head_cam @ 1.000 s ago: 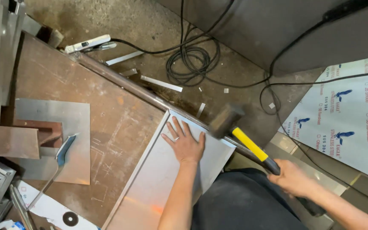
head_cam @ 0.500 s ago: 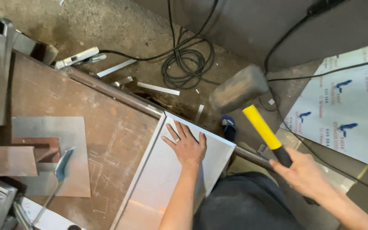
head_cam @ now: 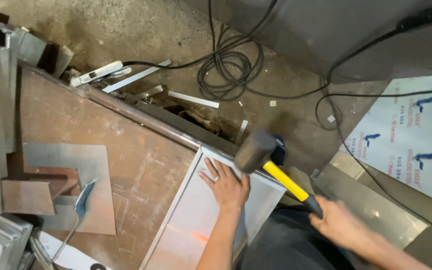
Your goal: Measure, cut, and shape a stainless steel tray using a ruler, angle grinder, and hammer.
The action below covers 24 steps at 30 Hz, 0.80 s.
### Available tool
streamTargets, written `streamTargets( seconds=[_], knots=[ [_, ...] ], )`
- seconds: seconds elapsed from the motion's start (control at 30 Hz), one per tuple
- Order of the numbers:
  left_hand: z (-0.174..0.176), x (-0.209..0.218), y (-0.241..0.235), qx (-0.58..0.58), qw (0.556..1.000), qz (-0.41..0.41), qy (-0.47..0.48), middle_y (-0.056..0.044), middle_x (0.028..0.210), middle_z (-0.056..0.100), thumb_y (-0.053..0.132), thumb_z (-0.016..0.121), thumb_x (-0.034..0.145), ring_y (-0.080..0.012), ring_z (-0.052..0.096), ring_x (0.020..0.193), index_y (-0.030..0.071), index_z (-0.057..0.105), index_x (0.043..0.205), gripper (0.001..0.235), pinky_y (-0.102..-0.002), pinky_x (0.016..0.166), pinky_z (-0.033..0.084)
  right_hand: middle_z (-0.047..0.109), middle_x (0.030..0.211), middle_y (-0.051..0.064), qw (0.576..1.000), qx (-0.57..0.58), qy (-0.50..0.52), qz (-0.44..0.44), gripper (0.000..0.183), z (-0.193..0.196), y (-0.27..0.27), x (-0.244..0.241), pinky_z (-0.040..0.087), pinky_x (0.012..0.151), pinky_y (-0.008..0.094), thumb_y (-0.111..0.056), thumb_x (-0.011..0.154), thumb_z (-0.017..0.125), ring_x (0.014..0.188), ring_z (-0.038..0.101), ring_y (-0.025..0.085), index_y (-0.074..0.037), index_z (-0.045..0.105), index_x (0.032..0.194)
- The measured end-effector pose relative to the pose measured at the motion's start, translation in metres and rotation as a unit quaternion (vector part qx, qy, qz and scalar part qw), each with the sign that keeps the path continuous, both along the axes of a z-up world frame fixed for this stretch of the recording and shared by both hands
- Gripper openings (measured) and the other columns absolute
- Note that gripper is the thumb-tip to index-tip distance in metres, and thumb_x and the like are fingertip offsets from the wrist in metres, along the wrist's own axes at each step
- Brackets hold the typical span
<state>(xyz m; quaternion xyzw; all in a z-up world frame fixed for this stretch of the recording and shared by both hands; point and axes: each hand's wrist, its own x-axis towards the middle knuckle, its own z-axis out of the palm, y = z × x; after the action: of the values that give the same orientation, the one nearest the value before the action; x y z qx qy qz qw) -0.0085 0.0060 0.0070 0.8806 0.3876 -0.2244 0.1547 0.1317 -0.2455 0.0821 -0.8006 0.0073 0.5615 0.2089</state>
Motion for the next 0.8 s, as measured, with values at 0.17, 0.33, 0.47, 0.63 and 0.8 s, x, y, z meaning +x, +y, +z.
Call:
streamTargets(
  seconds=[0.17, 0.33, 0.47, 0.63, 0.8],
  knots=[
    [-0.008, -0.017, -0.006, -0.017, 1.0, 0.007, -0.004, -0.026, 0.161, 0.026, 0.049, 0.059, 0.086, -0.0449, 0.002, 0.154, -0.013, 0.046, 0.139, 0.083, -0.071, 0.117, -0.003, 0.072, 0.07, 0.022, 0.987, -0.064, 0.038, 0.141, 0.026, 0.029, 0.048, 0.028, 0.054, 0.069, 0.051, -0.03, 0.087, 0.076, 0.07, 0.072, 0.042, -0.009, 0.066, 0.099],
    [-0.009, -0.017, -0.002, 0.012, 0.999, -0.008, -0.047, -0.026, 0.161, 0.03, 0.051, 0.056, 0.09, -0.0445, 0.004, 0.155, -0.013, 0.049, 0.137, 0.079, -0.072, 0.118, -0.002, 0.069, 0.067, 0.023, 0.997, -0.037, -0.058, 0.037, 0.031, 0.037, 0.06, 0.017, 0.055, 0.063, 0.051, -0.033, 0.087, 0.076, 0.069, 0.071, 0.044, -0.008, 0.063, 0.102],
    [-0.008, -0.02, -0.003, -0.023, 0.999, 0.013, -0.026, -0.026, 0.16, 0.029, 0.051, 0.055, 0.089, -0.0444, 0.003, 0.154, -0.011, 0.048, 0.138, 0.079, -0.072, 0.118, -0.004, 0.07, 0.066, 0.021, 0.99, -0.029, 0.004, 0.138, 0.029, 0.0, 0.024, -0.01, 0.054, 0.064, 0.049, -0.03, 0.085, 0.073, 0.067, 0.072, 0.043, -0.01, 0.062, 0.102],
    [-0.006, -0.019, -0.001, 0.027, 0.997, -0.007, -0.072, -0.026, 0.161, 0.03, 0.051, 0.055, 0.09, -0.042, 0.004, 0.156, -0.012, 0.046, 0.142, 0.082, -0.07, 0.119, -0.004, 0.065, 0.058, 0.022, 0.99, 0.011, -0.069, 0.119, 0.04, 0.025, 0.008, -0.018, 0.05, 0.056, 0.048, -0.044, 0.085, 0.079, 0.059, 0.065, 0.042, -0.007, 0.063, 0.092],
    [-0.001, -0.016, -0.002, 0.0, 1.0, -0.003, -0.019, -0.025, 0.162, 0.027, 0.05, 0.054, 0.09, -0.0417, 0.003, 0.156, -0.011, 0.047, 0.139, 0.08, -0.069, 0.119, -0.003, 0.059, 0.055, 0.018, 0.988, 0.082, -0.097, 0.084, 0.037, 0.026, 0.031, 0.0, 0.044, 0.048, 0.045, -0.038, 0.082, 0.075, 0.045, 0.056, 0.037, -0.007, 0.064, 0.098]
  ],
)
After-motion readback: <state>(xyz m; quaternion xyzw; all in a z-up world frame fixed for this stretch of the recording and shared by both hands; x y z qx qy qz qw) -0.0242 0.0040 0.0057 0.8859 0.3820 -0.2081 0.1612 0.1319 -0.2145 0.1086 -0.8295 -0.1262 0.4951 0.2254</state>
